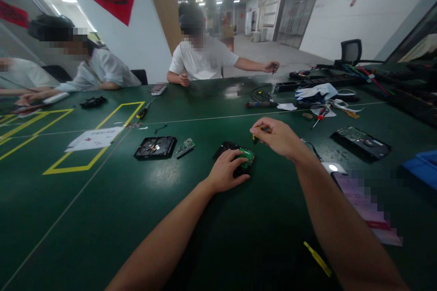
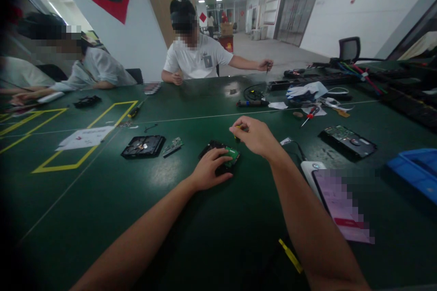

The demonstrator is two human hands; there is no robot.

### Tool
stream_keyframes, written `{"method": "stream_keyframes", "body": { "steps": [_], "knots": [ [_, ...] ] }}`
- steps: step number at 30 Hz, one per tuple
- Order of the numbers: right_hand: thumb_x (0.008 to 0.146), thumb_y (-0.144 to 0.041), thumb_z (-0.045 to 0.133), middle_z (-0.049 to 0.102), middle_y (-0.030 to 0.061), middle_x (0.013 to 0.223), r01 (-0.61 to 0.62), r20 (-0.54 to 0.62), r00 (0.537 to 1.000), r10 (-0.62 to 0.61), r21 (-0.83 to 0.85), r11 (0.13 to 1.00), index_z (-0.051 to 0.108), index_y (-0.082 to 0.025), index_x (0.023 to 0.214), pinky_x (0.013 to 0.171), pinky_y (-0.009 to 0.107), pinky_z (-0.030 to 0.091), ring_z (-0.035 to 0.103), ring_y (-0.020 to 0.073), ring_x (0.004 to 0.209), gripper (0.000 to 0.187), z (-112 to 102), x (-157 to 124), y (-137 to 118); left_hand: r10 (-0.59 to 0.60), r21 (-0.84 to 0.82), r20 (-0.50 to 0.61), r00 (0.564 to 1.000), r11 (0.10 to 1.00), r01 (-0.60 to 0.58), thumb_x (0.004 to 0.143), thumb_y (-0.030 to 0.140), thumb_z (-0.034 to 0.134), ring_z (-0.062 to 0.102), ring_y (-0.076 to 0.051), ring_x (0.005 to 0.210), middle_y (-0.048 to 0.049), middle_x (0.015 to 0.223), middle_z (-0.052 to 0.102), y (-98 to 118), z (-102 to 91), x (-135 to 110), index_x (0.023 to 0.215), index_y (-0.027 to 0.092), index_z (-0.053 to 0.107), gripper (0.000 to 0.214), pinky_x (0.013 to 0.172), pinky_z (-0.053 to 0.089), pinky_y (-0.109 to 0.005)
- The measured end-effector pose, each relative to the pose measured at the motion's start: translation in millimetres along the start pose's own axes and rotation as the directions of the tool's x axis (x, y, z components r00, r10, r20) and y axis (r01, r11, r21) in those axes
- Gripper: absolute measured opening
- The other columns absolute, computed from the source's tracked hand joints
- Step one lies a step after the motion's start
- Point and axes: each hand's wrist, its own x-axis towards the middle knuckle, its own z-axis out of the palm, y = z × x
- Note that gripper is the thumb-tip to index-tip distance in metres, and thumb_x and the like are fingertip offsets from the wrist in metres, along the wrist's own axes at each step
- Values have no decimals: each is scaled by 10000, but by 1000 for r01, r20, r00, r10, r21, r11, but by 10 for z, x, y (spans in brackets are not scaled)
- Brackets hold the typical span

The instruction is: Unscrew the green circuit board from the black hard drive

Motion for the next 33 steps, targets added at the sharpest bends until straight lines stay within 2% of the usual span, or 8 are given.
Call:
{"method": "stream_keyframes", "body": {
  "steps": [5, 9, 17, 21, 23, 29, 33],
  "knots": [
    [900, -417, 709, 747, 62, 912, 43, -126, 989, -77, -251, 967, 709, -226, 880, 704, 361, 481, 661, 208, 773, 192, -5, -40, -94, -1, -9, -11, 1000, 1000, 1, 880, 523, 738, 520, -328, 1385, -116, 1461, 556, 5, -8, 3, 1382, 278, 601, 575, 1195, 402, -567],
    [882, -312, 712, 762, 70, 970, 39, -184, 978, -95, -287, 957, 707, -216, 992, 709, 356, 485, 672, 196, 747, 146, -12, -68, -132, -6, -3, 0, 1000, 1000, 6, 887, 538, 727, 525, -324, 1379, -115, 1457, 560, 4, -14, -1, 1395, 282, 597, 583, 1195, 403, -561],
    [956, -289, 627, 751, 69, 1047, 126, -116, 978, -173, -335, 934, 711, -240, 929, 774, 363, 491, 679, 214, 842, 101, -19, -97, -194, -15, -4, 7, 1000, 1000, 15, 873, 530, 746, 525, -329, 1380, -111, 1459, 566, 6, -20, -1, 1389, 286, 602, 589, 1196, 399, -563],
    [954, -232, 635, 753, 51, 991, 177, -54, 976, -210, -362, 915, 716, -244, 924, 810, 360, 474, 670, 222, 879, 87, -17, -105, -258, -15, -14, 8, 1000, 1000, 15, 875, 524, 747, 529, -331, 1378, -107, 1451, 573, 7, -27, 2, 1392, 294, 603, 584, 1197, 394, -571],
    [944, -250, 669, 748, 58, 970, 150, -82, 976, -201, -410, 900, 707, -236, 898, 808, 365, 461, 664, 231, 887, 62, -5, -106, -269, -17, -19, 7, 1000, 1000, 17, 870, 516, 753, 531, -333, 1376, -104, 1446, 578, 7, -29, 2, 1393, 304, 603, 584, 1191, 400, -576],
    [946, -394, 696, 715, 81, 914, 32, -216, 960, -177, -545, 838, 689, -233, 853, 749, 377, 442, 641, 245, 830, 185, 37, -95, -221, -17, -15, 0, 1000, 1000, 17, 881, 527, 740, 526, -328, 1381, -109, 1453, 571, 3, -19, 2, 1387, 287, 608, 576, 1194, 401, -569],
    [961, -309, 666, 748, 102, 1007, 79, -182, 962, -205, -533, 842, 736, -231, 936, 839, 412, 481, 679, 282, 962, 108, 30, -84, -199, -10, -11, -1, 1000, 1000, 10, 888, 533, 730, 528, -322, 1378, -108, 1452, 568, -2, -16, 4, 1394, 284, 605, 577, 1197, 401, -564]
  ]
}}
